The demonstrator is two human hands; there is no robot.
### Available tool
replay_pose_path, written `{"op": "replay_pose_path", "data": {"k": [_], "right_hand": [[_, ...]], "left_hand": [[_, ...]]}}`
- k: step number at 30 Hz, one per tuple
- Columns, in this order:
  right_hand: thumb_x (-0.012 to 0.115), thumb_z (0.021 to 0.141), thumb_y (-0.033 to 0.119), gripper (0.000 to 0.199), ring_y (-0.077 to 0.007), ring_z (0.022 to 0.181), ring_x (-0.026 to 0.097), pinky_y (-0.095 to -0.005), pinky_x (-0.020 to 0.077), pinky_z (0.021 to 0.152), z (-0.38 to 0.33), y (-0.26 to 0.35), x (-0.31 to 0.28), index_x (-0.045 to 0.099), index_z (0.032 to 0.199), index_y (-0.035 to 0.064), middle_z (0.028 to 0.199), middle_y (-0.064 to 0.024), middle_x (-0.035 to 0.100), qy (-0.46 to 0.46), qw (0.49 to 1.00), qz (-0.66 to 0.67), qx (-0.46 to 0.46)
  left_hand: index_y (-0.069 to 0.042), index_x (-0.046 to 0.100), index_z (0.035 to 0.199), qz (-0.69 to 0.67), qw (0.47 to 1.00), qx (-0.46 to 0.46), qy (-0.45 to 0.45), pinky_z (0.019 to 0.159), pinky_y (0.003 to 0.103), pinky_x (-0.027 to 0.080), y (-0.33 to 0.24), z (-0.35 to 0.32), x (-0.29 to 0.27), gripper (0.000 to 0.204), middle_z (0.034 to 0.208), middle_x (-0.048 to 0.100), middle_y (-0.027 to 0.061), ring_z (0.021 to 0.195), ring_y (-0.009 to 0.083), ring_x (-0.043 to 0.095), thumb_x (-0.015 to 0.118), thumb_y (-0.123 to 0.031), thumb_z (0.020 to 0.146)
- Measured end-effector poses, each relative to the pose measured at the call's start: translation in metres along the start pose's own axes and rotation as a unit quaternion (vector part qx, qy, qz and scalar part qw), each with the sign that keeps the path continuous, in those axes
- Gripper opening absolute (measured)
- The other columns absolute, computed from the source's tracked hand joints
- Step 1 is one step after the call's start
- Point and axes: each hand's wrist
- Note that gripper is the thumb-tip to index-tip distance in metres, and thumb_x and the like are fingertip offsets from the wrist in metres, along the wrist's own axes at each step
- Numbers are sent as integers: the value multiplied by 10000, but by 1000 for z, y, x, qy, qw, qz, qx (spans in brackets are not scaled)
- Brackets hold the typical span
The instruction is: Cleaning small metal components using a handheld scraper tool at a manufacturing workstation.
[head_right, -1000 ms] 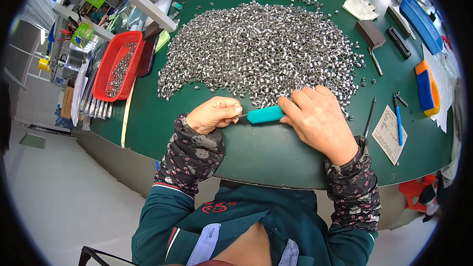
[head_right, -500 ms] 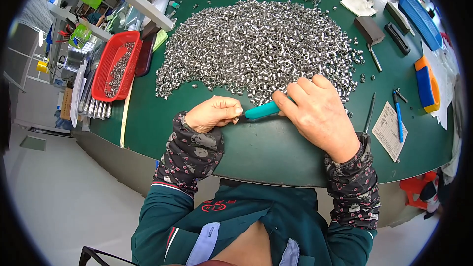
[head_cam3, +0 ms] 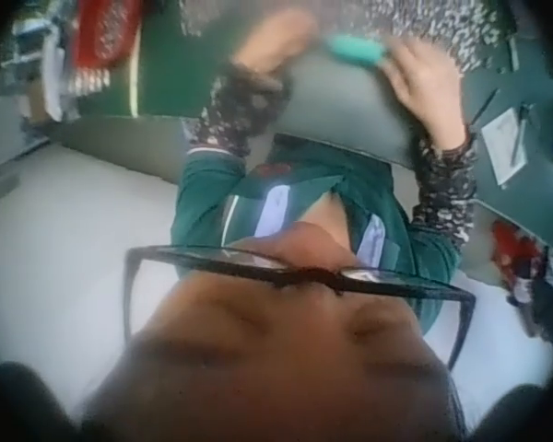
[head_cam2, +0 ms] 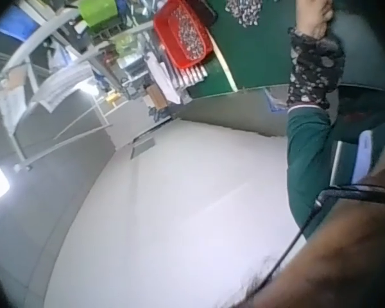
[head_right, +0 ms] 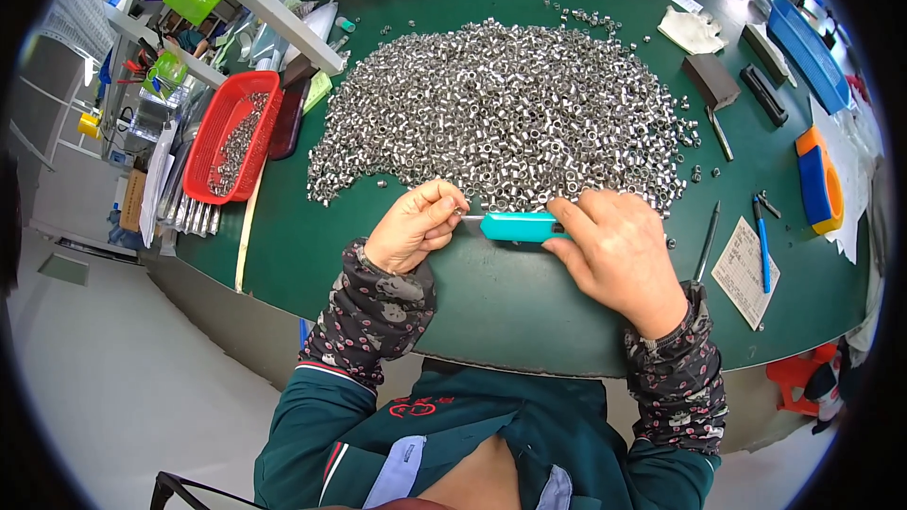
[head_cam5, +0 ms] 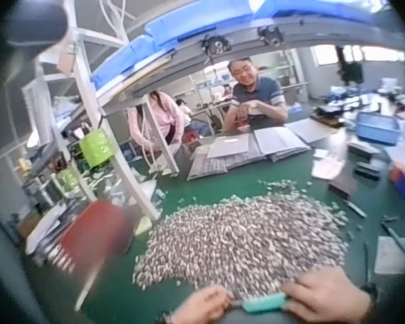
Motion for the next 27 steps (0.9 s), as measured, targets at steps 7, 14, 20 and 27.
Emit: {"op": "replay_pose_path", "data": {"k": [7,14,20,27], "right_hand": [[609,740,224,235,-276,608,553,-376,430,526,-3,7,8,586,899,52,672,-101,537,56,982,130,128],[591,762,223,227,-302,656,573,-382,447,569,-4,5,15,597,902,44,742,-121,578,68,967,182,165],[566,785,232,235,-322,691,577,-392,452,611,-5,4,19,600,911,36,771,-144,594,91,951,228,186],[565,790,232,232,-318,701,578,-387,452,612,-5,5,18,598,915,40,777,-140,593,96,951,225,187]], "left_hand": [[-35,519,943,-37,995,86,-37,424,144,264,2,2,2,92,810,506,11,528,12,340,503,-90,871],[-46,514,948,-32,992,113,-36,433,150,273,4,4,1,87,811,507,4,539,20,353,506,-74,866],[-47,516,940,-30,991,126,-41,432,159,275,6,4,5,82,761,470,-19,529,26,347,513,-65,861],[-19,540,923,-2,987,142,-69,427,164,272,9,2,6,89,676,457,-26,498,28,338,535,-69,850]]}}
Point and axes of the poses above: each hand's wrist, its own z-axis towards the middle knuckle, its own x-axis out of the palm, y = z × x
